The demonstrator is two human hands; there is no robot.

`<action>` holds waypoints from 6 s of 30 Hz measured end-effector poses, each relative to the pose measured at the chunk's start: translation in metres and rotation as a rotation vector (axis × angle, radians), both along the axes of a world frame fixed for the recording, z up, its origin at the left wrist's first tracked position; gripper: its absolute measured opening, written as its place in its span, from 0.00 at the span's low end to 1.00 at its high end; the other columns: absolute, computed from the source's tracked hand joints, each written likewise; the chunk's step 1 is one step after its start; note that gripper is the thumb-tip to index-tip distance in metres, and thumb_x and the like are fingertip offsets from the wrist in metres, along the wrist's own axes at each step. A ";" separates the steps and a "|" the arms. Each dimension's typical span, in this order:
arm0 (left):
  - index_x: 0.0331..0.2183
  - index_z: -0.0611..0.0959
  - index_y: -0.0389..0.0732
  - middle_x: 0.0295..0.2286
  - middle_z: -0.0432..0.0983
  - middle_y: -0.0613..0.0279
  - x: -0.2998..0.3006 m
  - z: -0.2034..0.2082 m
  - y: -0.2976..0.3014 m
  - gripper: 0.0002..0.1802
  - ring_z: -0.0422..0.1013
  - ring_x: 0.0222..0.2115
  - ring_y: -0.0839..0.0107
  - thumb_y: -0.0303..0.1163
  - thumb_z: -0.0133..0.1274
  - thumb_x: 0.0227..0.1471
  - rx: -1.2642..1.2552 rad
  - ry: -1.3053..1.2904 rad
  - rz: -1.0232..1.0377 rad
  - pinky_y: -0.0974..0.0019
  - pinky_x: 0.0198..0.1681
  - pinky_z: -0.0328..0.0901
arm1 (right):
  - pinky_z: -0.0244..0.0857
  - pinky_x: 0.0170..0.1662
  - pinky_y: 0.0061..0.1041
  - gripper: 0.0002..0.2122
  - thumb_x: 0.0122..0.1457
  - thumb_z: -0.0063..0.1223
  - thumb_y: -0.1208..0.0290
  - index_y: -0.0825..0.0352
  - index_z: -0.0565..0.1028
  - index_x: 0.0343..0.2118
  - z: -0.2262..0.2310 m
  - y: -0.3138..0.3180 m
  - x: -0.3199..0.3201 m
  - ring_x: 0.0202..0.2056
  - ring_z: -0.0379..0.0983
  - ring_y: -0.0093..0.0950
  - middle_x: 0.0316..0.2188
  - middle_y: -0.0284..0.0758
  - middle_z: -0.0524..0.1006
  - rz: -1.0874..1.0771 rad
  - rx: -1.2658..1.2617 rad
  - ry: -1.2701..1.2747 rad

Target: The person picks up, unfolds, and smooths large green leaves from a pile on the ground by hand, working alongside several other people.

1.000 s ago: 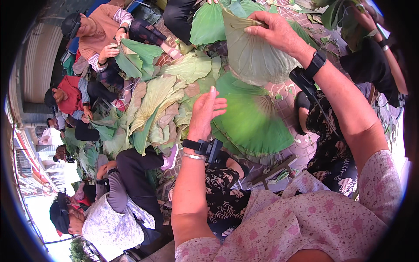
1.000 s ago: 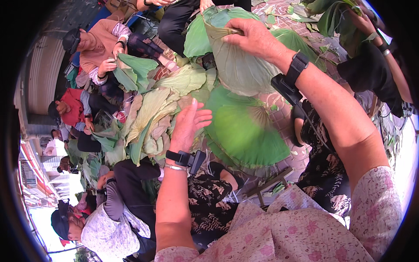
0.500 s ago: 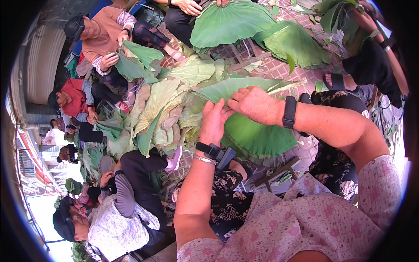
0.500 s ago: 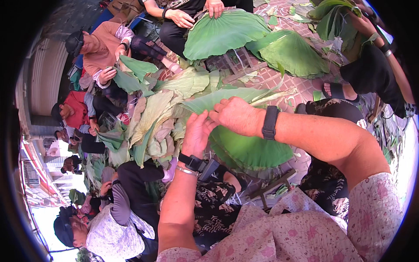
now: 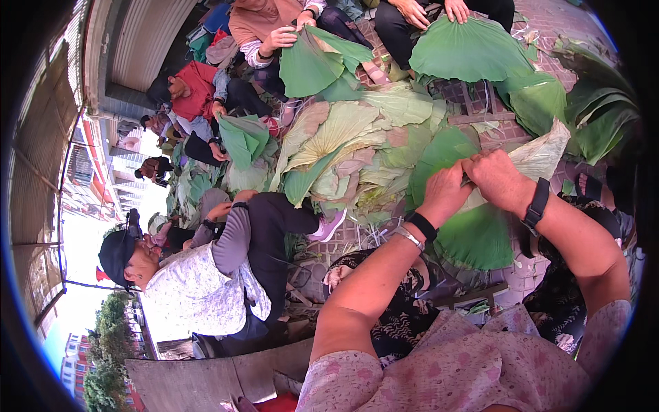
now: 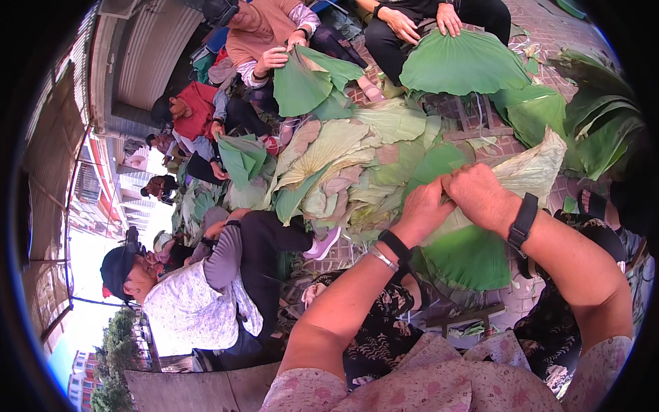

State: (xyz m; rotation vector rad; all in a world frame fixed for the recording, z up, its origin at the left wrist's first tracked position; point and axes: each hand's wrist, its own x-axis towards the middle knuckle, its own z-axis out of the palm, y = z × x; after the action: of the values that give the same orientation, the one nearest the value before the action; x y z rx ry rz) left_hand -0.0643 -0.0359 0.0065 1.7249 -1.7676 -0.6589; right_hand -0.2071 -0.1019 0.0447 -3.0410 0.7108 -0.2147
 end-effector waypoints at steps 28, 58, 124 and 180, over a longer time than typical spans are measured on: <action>0.45 0.72 0.35 0.40 0.72 0.50 0.330 -0.001 0.023 0.17 0.72 0.36 0.54 0.26 0.51 0.51 -0.340 1.183 1.222 0.52 0.36 0.71 | 0.68 0.36 0.33 0.12 0.46 0.59 0.71 0.68 0.71 0.33 0.019 0.005 0.002 0.33 0.73 0.38 0.34 0.40 0.73 0.091 0.118 -0.063; 0.34 0.76 0.30 0.26 0.78 0.44 0.334 -0.025 0.057 0.39 0.75 0.22 0.59 0.62 0.30 0.56 0.434 0.751 1.090 0.68 0.22 0.67 | 0.69 0.32 0.36 0.05 0.44 0.55 0.74 0.68 0.75 0.24 -0.027 0.009 -0.013 0.28 0.76 0.41 0.22 0.42 0.76 0.182 0.236 0.127; 0.40 0.76 0.34 0.28 0.76 0.60 0.001 0.034 0.042 0.12 0.71 0.25 0.78 0.33 0.45 0.59 0.492 0.719 0.263 0.76 0.29 0.66 | 0.68 0.41 0.37 0.08 0.44 0.53 0.73 0.63 0.77 0.30 -0.332 -0.048 -0.043 0.39 0.73 0.43 0.37 0.42 0.75 -1.091 0.568 -0.471; 0.52 0.67 0.38 0.42 0.72 0.61 -0.005 -0.011 0.019 0.18 0.72 0.39 0.73 0.33 0.39 0.62 0.358 1.188 0.237 0.65 0.42 0.68 | 0.66 0.30 0.36 0.07 0.44 0.55 0.71 0.69 0.74 0.26 -0.013 -0.004 -0.028 0.25 0.74 0.39 0.20 0.42 0.75 -0.409 0.742 -0.629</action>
State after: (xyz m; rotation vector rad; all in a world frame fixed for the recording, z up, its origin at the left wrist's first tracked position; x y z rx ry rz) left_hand -0.0692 -0.0170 -0.0045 1.2130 -0.6266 -1.5272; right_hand -0.2355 -0.1058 0.0315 -1.9508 1.0314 -0.6863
